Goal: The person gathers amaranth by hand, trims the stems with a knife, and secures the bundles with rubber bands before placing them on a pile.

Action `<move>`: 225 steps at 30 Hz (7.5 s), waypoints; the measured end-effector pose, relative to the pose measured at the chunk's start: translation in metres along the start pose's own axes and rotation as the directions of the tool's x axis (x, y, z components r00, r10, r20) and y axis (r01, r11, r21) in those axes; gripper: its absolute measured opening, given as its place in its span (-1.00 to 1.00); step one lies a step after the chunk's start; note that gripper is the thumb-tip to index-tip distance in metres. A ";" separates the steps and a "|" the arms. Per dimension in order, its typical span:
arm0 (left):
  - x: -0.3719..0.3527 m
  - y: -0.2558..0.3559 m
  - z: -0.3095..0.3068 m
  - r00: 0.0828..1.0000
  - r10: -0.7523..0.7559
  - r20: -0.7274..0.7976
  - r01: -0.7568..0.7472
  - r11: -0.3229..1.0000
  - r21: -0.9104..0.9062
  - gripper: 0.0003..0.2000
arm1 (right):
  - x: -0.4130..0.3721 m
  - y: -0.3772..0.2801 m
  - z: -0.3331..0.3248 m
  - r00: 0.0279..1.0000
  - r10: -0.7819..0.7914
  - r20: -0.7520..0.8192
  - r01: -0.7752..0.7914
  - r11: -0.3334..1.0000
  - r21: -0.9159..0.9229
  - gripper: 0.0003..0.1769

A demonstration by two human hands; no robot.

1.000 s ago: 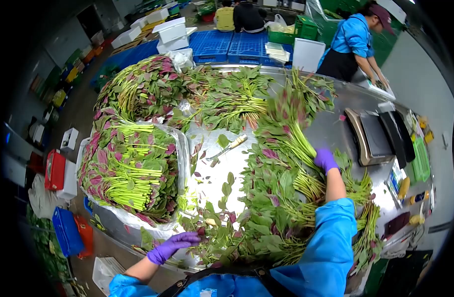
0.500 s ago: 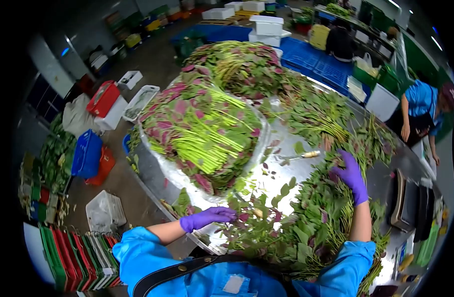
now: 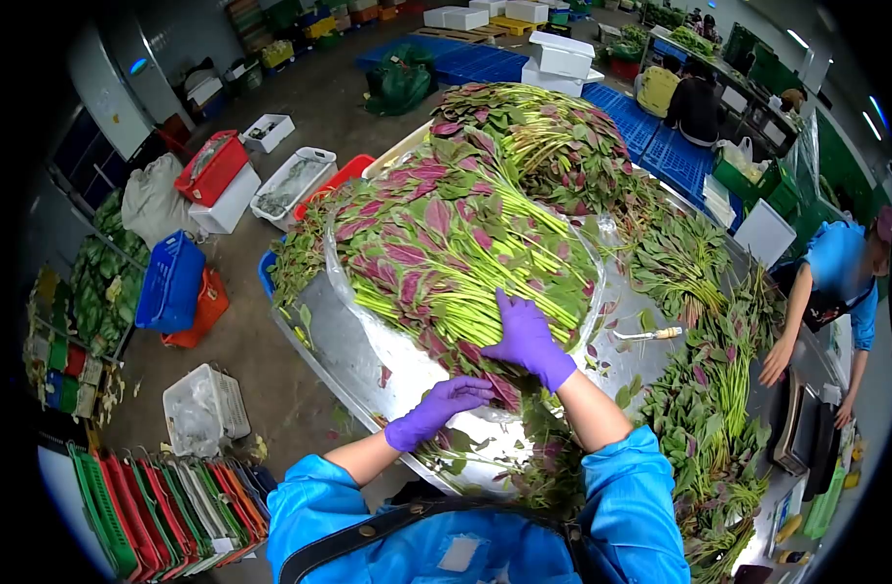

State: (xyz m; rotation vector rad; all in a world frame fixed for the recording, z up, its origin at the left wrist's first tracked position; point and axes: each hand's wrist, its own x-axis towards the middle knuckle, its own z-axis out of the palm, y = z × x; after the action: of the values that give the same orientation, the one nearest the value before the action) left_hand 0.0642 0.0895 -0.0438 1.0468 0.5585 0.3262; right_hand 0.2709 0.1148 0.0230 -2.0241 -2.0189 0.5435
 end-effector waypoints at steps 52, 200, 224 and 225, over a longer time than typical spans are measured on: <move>0.072 -0.008 -0.058 0.543 0.805 0.240 0.010 0.279 -0.960 -0.43 | -0.001 -0.080 0.026 0.941 -0.119 -0.317 0.115 0.993 -0.033 -0.27; -0.152 -0.148 0.066 0.945 -0.286 -0.160 0.018 0.533 -0.846 -0.46 | -0.228 -0.015 0.173 0.813 0.187 0.552 -0.580 0.345 0.738 -0.59; -0.172 -0.124 0.053 0.901 -0.322 -0.290 0.252 0.934 -0.254 -0.57 | -0.221 -0.073 0.166 0.771 -0.359 0.527 -0.587 -0.077 0.806 -0.35; -0.173 -0.123 0.055 0.901 -0.322 -0.291 0.252 0.934 -0.255 -0.57 | -0.220 -0.073 0.168 0.771 -0.349 0.532 -0.571 -0.011 0.821 -0.35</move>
State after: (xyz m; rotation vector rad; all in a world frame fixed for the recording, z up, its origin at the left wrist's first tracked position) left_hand -0.0465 -0.0959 -0.0834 0.6917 0.9488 0.2906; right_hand 0.1388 -0.1185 -0.0769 -0.9208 -0.7224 2.2027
